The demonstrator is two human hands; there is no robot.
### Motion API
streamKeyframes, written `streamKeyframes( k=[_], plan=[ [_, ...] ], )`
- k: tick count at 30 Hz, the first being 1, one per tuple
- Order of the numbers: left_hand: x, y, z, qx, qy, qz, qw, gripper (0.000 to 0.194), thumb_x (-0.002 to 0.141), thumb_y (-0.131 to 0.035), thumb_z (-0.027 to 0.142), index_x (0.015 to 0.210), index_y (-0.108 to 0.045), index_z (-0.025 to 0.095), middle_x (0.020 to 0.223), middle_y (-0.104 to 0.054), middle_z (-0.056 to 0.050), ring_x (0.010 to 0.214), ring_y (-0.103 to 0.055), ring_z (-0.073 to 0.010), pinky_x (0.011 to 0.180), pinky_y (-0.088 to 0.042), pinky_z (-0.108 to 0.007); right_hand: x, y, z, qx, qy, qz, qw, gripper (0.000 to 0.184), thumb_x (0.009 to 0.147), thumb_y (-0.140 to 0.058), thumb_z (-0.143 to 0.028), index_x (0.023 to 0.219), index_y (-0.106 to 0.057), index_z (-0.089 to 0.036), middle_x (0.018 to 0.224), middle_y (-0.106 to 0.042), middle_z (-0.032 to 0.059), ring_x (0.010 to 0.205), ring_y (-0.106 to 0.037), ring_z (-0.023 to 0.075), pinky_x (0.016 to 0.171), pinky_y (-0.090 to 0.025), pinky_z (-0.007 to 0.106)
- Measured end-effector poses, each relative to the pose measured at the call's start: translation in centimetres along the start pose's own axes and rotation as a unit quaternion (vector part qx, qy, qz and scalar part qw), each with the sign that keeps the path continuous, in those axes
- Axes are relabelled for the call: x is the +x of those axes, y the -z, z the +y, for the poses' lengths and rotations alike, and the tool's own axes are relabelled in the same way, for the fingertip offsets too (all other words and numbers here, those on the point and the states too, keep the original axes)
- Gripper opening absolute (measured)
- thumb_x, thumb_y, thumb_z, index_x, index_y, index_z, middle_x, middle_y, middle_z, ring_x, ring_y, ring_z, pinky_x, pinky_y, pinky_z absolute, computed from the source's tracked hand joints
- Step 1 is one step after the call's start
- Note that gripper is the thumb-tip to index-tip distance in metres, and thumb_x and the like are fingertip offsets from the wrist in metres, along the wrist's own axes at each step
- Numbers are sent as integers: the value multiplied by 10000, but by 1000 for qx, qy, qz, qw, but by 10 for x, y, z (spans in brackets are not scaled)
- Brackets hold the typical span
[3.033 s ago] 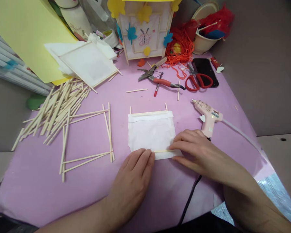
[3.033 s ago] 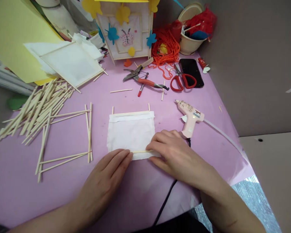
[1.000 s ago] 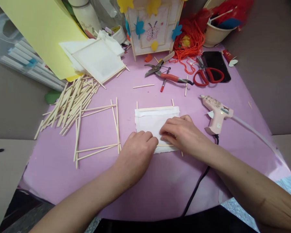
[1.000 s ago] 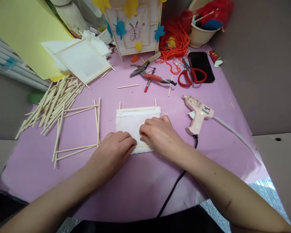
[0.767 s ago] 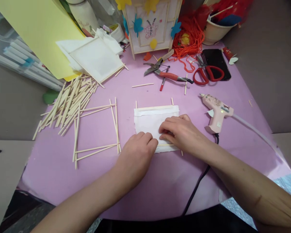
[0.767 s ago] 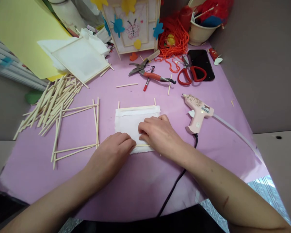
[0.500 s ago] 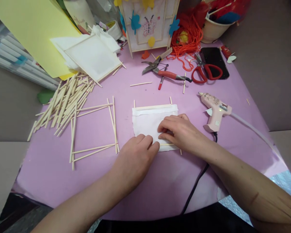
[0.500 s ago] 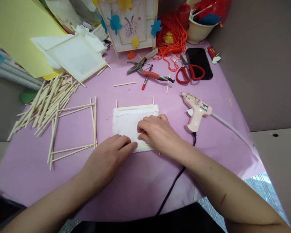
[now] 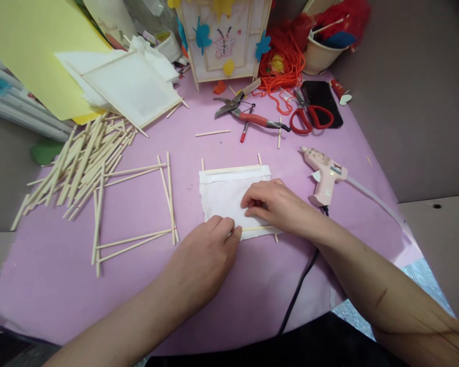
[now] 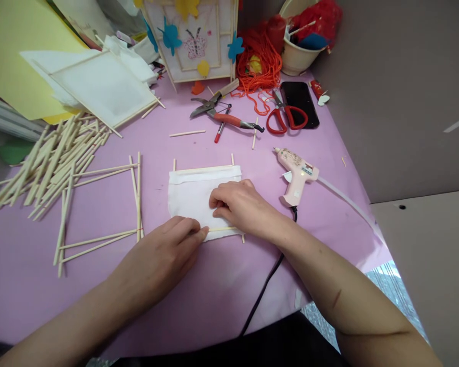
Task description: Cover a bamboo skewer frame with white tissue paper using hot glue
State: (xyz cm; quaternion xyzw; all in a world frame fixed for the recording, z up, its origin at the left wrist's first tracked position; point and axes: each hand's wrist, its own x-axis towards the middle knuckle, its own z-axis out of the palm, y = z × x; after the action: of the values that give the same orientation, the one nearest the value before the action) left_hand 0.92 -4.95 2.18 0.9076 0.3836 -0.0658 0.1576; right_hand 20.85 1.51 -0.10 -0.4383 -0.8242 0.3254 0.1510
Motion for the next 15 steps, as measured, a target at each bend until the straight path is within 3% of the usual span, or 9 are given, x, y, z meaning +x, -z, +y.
streamKeyframes(
  k=[6, 12, 13, 15],
  plan=[
    [-3, -1, 2, -12, 1, 33, 999, 251, 921, -420, 120, 1103, -592, 135, 957, -567, -93, 869, -520, -218, 768, -497, -373, -1, 0, 0, 7, 0, -1, 1000, 64, 821, -620, -140, 802, -648, -195, 754, -644, -33, 724, -558, 120, 804, -326, 309],
    [-4, 6, -13, -115, 33, 195, 974, 241, 961, -394, 163, 1069, -609, 154, 992, -605, -80, 906, -561, -185, 800, -485, -324, -6, 3, -3, 29, 13, 13, 999, 71, 842, -608, -159, 851, -662, -205, 803, -675, -20, 757, -582, 130, 813, -355, 303],
    [-2, 7, -15, -117, 41, 196, 973, 238, 962, -396, 163, 1059, -613, 158, 985, -610, -73, 906, -564, -184, 797, -480, -320, -7, 4, -3, 38, 14, 15, 999, 74, 848, -602, -162, 851, -663, -203, 808, -679, -16, 757, -585, 129, 801, -364, 295],
    [5, 8, -15, -101, 36, 147, 983, 230, 958, -402, 159, 1009, -626, 170, 943, -611, -57, 885, -564, -188, 771, -468, -318, -8, 5, -4, 52, 11, 18, 998, 82, 855, -592, -161, 845, -665, -197, 817, -684, -8, 762, -588, 130, 783, -379, 284]
  ],
)
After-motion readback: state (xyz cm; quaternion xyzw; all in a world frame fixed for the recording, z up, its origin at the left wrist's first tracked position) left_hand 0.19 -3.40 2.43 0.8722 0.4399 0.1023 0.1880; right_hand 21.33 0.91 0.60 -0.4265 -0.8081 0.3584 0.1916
